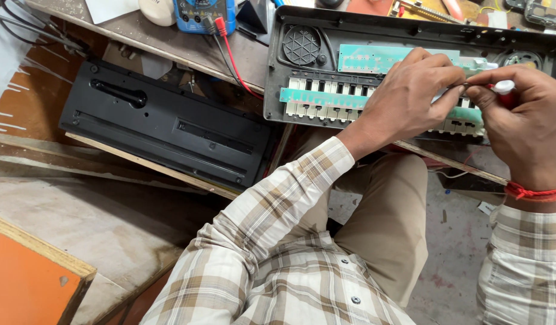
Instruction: The person uses a red-handled screwdriver to adjust components on the circuit board of a disassembled keyboard. They repeatedly press keys while probing the board and ribbon cable area, then remove a small screw and continue adjusting the internal electronics.
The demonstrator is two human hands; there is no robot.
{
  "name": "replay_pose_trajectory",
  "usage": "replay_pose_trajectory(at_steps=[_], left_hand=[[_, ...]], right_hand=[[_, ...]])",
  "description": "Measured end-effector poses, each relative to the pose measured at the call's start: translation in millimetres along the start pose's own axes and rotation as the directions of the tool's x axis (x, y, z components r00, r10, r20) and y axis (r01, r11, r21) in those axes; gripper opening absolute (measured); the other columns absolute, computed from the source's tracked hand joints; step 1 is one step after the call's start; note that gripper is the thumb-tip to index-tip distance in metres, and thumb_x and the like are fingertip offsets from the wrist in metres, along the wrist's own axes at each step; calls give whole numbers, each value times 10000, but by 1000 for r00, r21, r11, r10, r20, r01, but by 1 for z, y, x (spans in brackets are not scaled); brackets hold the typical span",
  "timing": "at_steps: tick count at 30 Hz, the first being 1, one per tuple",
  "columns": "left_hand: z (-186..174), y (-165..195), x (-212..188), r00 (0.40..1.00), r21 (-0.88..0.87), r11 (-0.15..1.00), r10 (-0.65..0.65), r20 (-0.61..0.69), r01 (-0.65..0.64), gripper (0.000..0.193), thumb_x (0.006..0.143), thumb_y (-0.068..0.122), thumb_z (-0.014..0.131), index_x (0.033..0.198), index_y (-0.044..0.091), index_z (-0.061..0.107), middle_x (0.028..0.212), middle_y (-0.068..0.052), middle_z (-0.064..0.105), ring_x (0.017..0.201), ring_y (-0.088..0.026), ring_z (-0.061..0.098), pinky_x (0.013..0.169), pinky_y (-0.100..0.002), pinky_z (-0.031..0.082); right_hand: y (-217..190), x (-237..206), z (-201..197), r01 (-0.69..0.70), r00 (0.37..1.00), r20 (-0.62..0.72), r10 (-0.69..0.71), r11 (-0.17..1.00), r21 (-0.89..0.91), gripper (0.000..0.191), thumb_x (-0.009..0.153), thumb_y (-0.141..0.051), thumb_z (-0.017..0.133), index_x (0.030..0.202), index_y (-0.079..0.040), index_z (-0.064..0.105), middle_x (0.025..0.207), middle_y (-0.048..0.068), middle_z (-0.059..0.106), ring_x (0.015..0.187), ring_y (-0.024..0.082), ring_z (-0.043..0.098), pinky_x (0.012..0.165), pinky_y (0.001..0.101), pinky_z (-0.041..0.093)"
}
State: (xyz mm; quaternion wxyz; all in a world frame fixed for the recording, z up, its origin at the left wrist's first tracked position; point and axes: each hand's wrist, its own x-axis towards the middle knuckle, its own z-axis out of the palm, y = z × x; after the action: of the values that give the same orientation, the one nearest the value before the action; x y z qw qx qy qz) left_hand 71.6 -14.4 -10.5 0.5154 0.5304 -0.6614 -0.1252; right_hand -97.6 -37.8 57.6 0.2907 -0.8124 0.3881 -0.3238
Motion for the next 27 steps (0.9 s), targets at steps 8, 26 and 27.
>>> replay_pose_trajectory(at_steps=[8,26,27], left_hand=[[-7,-1,0,996,-10,997,73,-52,-74,170,886,240,696,997,122,745,932,-6,675,953,-216,600,891,-382,513],[-19,9,1,998,-75,996,57,14,-56,129,878,216,731,848,92,716,882,-21,650,956,-245,582,920,-406,490],[-19,9,1,998,-79,996,53,18,-51,126,877,215,730,854,91,718,885,-21,651,954,-245,581,921,-405,492]], right_hand=[[-5,3,-1,97,995,-2,-97,995,-10,54,1035,85,716,1070,46,704,1027,88,711,897,104,676,796,227,549],[74,61,-48,197,970,-13,-243,815,-546,149,870,76,692,933,-18,788,855,135,737,738,205,709,686,303,549],[78,63,-48,176,977,-3,-212,822,-542,154,877,73,696,947,-19,797,845,132,738,753,201,709,711,308,552]])
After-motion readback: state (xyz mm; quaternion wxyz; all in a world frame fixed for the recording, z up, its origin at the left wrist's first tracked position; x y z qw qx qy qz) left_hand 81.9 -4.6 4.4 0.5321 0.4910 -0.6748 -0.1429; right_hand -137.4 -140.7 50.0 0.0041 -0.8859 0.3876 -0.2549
